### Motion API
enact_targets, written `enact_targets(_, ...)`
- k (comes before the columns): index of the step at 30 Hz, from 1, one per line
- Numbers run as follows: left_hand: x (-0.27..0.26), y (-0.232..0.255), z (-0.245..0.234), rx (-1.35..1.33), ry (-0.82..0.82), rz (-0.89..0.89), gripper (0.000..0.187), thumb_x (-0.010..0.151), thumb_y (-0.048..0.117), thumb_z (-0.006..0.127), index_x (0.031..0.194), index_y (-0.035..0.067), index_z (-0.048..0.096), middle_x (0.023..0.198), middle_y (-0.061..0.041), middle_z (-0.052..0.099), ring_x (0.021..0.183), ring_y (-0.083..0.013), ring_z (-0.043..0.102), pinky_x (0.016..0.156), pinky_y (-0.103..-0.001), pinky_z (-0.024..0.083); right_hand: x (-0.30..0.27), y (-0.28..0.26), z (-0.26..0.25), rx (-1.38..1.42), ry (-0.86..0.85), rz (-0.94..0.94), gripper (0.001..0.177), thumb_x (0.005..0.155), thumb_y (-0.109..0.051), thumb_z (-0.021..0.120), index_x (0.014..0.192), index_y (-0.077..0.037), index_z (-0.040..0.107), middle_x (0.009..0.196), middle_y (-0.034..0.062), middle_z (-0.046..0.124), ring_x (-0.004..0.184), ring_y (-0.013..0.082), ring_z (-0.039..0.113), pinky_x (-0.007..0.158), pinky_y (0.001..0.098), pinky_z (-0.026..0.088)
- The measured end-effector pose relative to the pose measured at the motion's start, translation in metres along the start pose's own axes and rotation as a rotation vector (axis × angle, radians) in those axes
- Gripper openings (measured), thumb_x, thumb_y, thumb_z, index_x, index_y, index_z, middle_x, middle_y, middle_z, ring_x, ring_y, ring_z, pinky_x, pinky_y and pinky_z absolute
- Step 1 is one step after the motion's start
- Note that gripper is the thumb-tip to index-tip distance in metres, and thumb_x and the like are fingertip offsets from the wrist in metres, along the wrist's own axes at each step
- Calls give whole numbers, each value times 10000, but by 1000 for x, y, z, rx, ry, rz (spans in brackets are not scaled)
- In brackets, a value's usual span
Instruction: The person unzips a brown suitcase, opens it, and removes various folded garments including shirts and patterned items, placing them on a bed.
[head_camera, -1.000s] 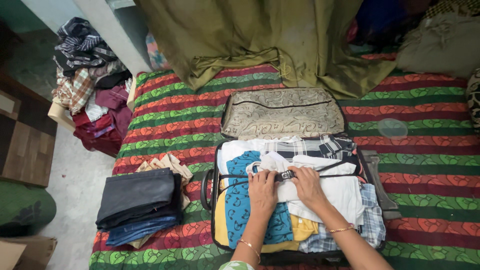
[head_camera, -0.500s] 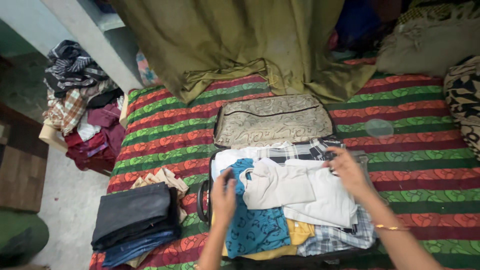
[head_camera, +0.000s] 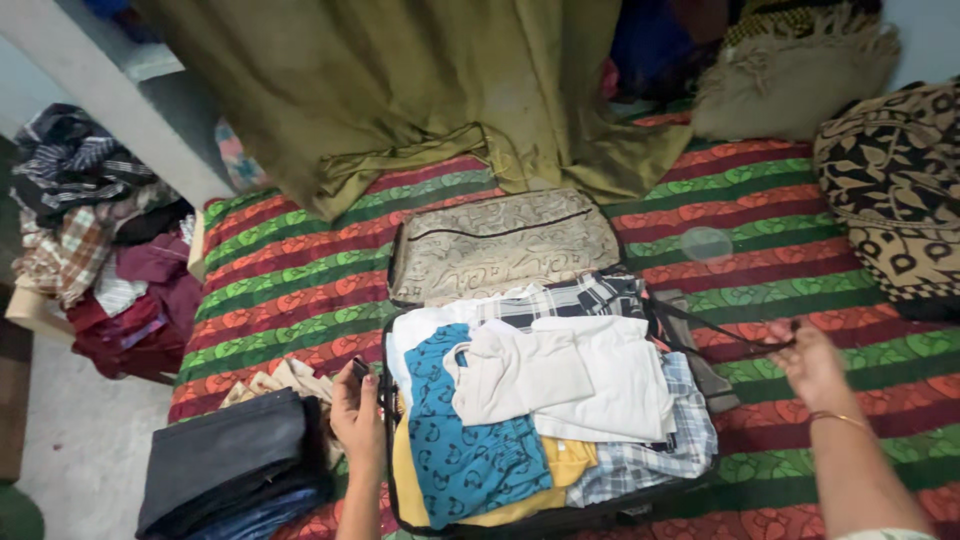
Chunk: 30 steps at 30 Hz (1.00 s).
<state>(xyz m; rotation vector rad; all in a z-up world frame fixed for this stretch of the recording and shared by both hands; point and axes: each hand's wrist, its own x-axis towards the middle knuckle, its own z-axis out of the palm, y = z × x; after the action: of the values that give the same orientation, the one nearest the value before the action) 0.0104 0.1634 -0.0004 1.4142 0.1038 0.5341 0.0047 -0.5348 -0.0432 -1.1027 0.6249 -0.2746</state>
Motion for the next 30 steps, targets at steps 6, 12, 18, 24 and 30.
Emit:
enact_targets(6, -1, -3, 7, -92, -42, -60, 320, 1032, 74, 626, 1332, -34, 592, 1129, -51, 665, 979, -99, 611, 880, -244, 494, -19, 32, 11, -444, 99, 1, 447, 1048, -137, 551, 1488, -202, 508, 1158, 33, 614, 1037, 203, 592, 861, 423, 514)
enact_targets(12, 5, -6, -3, -55, -8, -63, 322, 990, 71, 634, 1295, -28, 607, 1124, -36, 688, 997, -96, 651, 890, -242, 530, -69, 75, 96, -954, 62, -790, 290, 979, -136, 619, 1267, -139, 655, 1192, 74, 649, 1139, 255, 604, 997, 442, 488)
enact_targets(18, 28, -29, -46, 159, 85, 27, 341, 1040, 141, 579, 1353, 6, 587, 1168, -57, 702, 1060, -120, 671, 922, -272, 523, -177, 114, 228, -1058, -459, -973, 318, 943, -284, 639, 1223, -140, 684, 1357, 167, 611, 1239, 349, 567, 1065, 467, 433)
enact_targets(24, 42, -46, -89, 517, 221, 45, 341, 1035, 127, 528, 1369, 87, 586, 1171, -132, 730, 1076, -237, 716, 936, -353, 533, -207, 116, 254, -1445, -379, -1031, 494, 917, -460, 546, 1359, -248, 616, 1473, 131, 539, 1346, 286, 509, 1134, 561, 330)
enact_targets(30, 44, -70, -110, 805, 214, -95, 508, 888, 21, 539, 1375, 152, 597, 1249, -185, 657, 1164, -376, 618, 978, -450, 474, -213, 114, 254, -1423, -357, -1088, 486, 939, -419, 537, 1386, -235, 596, 1480, 142, 533, 1358, 276, 505, 1157, 529, 307)
